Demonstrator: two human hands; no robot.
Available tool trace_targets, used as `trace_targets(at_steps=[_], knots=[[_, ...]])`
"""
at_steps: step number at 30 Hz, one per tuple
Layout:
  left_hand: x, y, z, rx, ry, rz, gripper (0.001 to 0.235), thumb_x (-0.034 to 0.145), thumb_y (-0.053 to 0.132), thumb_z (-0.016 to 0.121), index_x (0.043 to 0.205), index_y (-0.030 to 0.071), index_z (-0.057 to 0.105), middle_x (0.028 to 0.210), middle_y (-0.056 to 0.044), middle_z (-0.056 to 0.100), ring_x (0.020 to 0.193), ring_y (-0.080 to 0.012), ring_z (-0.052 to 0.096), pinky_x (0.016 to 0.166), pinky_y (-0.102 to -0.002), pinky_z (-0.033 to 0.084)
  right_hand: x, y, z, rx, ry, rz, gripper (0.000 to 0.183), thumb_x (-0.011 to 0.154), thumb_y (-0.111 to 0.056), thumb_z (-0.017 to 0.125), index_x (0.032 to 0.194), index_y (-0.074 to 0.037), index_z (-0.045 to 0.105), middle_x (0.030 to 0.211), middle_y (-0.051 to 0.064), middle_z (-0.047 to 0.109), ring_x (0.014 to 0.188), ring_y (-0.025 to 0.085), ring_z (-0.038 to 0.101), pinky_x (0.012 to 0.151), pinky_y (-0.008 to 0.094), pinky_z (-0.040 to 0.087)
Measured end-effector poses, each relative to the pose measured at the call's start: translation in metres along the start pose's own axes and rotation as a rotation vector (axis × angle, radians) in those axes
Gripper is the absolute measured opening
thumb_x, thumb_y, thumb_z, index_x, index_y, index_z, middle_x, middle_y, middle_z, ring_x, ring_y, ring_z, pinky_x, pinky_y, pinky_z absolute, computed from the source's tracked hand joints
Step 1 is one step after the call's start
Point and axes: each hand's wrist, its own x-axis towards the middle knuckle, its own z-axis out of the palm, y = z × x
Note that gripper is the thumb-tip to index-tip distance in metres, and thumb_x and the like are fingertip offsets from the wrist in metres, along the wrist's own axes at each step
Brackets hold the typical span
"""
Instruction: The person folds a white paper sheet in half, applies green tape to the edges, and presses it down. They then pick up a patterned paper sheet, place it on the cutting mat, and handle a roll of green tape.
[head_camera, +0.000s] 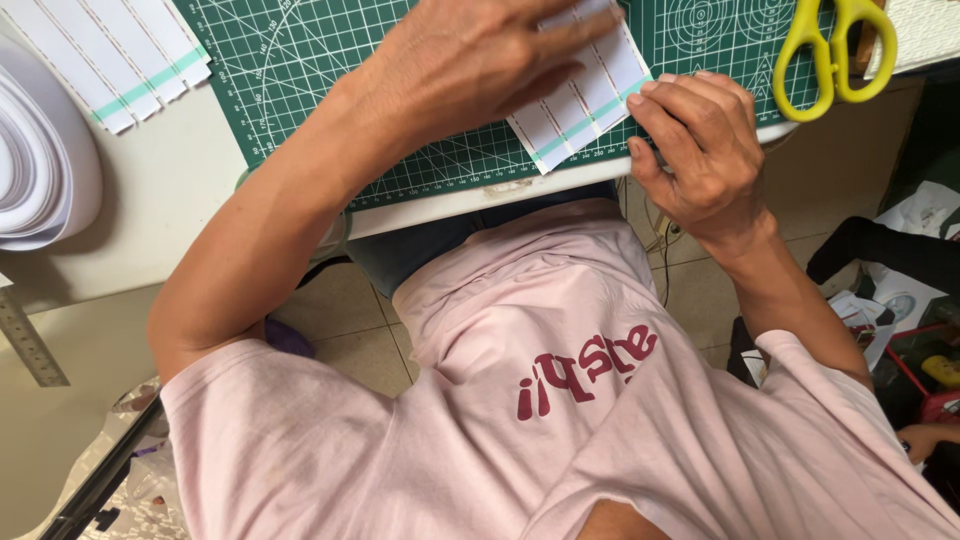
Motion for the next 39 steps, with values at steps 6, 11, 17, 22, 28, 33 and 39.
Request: trace_targets(at_steps=[6, 11, 17, 22, 28, 33, 39], knots=[[-0.003, -0.003, 0.005, 0.087, 0.018, 0.17, 0.035, 0.099, 0.03, 0.073, 0.129, 0.012, 0.071, 0.148, -0.003, 0.057, 0.13, -0.0204, 0.059, 0.099, -0.036, 0.057, 0.001, 0.003, 0.003, 0.006, 0.015, 0.0, 0.022, 0.112, -0.014, 0.072, 0.127, 0.0, 0.073, 0.128, 0.011, 0.066, 0.122, 0.03, 0.065, 0.113, 0.047, 0.05], [-0.004, -0.004, 0.005, 0.047, -0.006, 0.16, 0.026, 0.097, 0.029, 0.077, 0.118, 0.014, 0.077, 0.145, -0.001, 0.059, 0.13, -0.0212, 0.059, 0.095, -0.035, 0.057, -0.003, 0.005, 0.008, -0.023, 0.02, -0.008, 0.023, 0.112, -0.018, 0.071, 0.126, -0.001, 0.075, 0.127, 0.011, 0.066, 0.123, 0.028, 0.064, 0.111, 0.047, 0.05], [-0.002, -0.003, 0.002, 0.108, -0.031, 0.183, 0.026, 0.091, 0.029, 0.079, 0.114, 0.017, 0.079, 0.138, 0.002, 0.063, 0.127, -0.0183, 0.058, 0.095, -0.033, 0.058, -0.007, 0.008, 0.01, -0.013, 0.031, -0.021, 0.022, 0.111, -0.02, 0.072, 0.125, -0.005, 0.078, 0.127, 0.01, 0.066, 0.123, 0.027, 0.064, 0.111, 0.047, 0.05], [-0.003, -0.003, 0.004, 0.11, -0.037, 0.169, 0.025, 0.09, 0.028, 0.08, 0.113, 0.019, 0.079, 0.137, 0.002, 0.065, 0.131, -0.019, 0.058, 0.094, -0.032, 0.057, -0.01, 0.01, 0.012, -0.019, 0.019, -0.023, 0.021, 0.11, -0.02, 0.073, 0.126, -0.007, 0.079, 0.129, 0.01, 0.066, 0.124, 0.027, 0.063, 0.112, 0.047, 0.05], [-0.002, -0.003, 0.005, 0.096, -0.028, 0.164, 0.026, 0.09, 0.029, 0.08, 0.113, 0.018, 0.079, 0.136, 0.001, 0.065, 0.131, -0.0193, 0.057, 0.098, -0.033, 0.058, -0.013, 0.011, 0.013, 0.001, 0.024, -0.025, 0.022, 0.105, -0.017, 0.076, 0.126, -0.011, 0.079, 0.131, 0.009, 0.066, 0.125, 0.028, 0.063, 0.113, 0.048, 0.05], [-0.005, -0.004, 0.007, 0.107, -0.027, 0.16, 0.024, 0.092, 0.029, 0.079, 0.113, 0.019, 0.079, 0.137, 0.001, 0.065, 0.133, -0.0196, 0.056, 0.099, -0.033, 0.058, -0.014, 0.012, 0.012, 0.004, 0.008, -0.029, 0.026, 0.102, -0.016, 0.078, 0.127, -0.012, 0.079, 0.132, 0.01, 0.066, 0.126, 0.029, 0.062, 0.114, 0.048, 0.05], [-0.005, -0.003, 0.013, 0.108, -0.021, 0.141, 0.019, 0.093, 0.026, 0.079, 0.111, 0.022, 0.08, 0.137, 0.002, 0.066, 0.137, -0.0199, 0.055, 0.1, -0.032, 0.058, -0.015, 0.013, 0.012, 0.005, 0.002, -0.03, 0.027, 0.101, -0.016, 0.078, 0.129, -0.014, 0.079, 0.132, 0.009, 0.066, 0.126, 0.029, 0.063, 0.114, 0.049, 0.05]])
